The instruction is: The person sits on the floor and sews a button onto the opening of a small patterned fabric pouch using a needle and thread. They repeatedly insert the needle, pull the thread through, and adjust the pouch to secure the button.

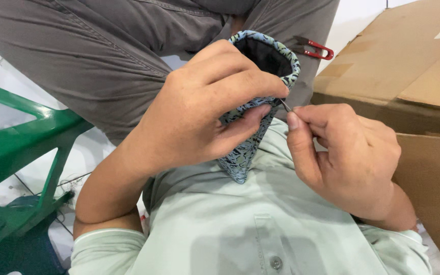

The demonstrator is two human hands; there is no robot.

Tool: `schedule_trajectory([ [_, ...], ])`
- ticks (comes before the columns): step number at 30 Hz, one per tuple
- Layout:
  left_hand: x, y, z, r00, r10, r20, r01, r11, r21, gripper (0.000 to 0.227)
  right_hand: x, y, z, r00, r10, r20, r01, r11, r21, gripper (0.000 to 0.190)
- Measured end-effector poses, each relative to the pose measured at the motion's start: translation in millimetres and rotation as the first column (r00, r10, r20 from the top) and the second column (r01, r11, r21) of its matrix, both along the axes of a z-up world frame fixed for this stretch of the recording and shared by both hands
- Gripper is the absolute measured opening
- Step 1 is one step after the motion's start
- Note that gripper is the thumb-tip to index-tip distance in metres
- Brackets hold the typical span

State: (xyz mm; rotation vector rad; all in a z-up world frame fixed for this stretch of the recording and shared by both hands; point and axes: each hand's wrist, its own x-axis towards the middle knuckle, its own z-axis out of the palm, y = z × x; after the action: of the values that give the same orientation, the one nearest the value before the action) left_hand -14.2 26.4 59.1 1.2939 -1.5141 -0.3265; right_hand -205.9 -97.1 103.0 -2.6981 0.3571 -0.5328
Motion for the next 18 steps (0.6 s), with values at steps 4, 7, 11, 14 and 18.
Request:
schedule_trajectory([
  [4, 0, 0, -1, 1.0, 0.001, -0.007, -0.001, 1.0, -0.004, 0.029, 0, 0, 0, 1.0, -0.005, -0.005, 0.005, 1.0, 0.002, 0.016],
  [7, -1, -1, -1, 1.0, 0.001, -0.002, -0.001, 1.0, -0.006, 0.03, 1, 0, -1, 1.0, -0.005, -0.003, 0.005, 1.0, -0.001, 0.016],
  [11, -2, -2, 0, 0.999, 0.005, 0.038, -0.005, 1.0, 0.001, 0.035, 1, 0, 0, 1.0, 0.012, 0.002, -0.012, 1.0, 0.006, 0.015],
  [14, -4, -1, 3, 0.999, 0.012, 0.034, -0.012, 1.0, -0.005, 0.039, 1, 2, 1, 1.0, -0.002, -0.004, 0.002, 1.0, 0.008, 0.014],
  [18, -10, 3, 6, 1.0, 0.021, 0.006, -0.021, 1.0, -0.002, 0.038, 0, 4, 1, 1.0, -0.001, -0.011, 0.001, 1.0, 0.001, 0.014],
])
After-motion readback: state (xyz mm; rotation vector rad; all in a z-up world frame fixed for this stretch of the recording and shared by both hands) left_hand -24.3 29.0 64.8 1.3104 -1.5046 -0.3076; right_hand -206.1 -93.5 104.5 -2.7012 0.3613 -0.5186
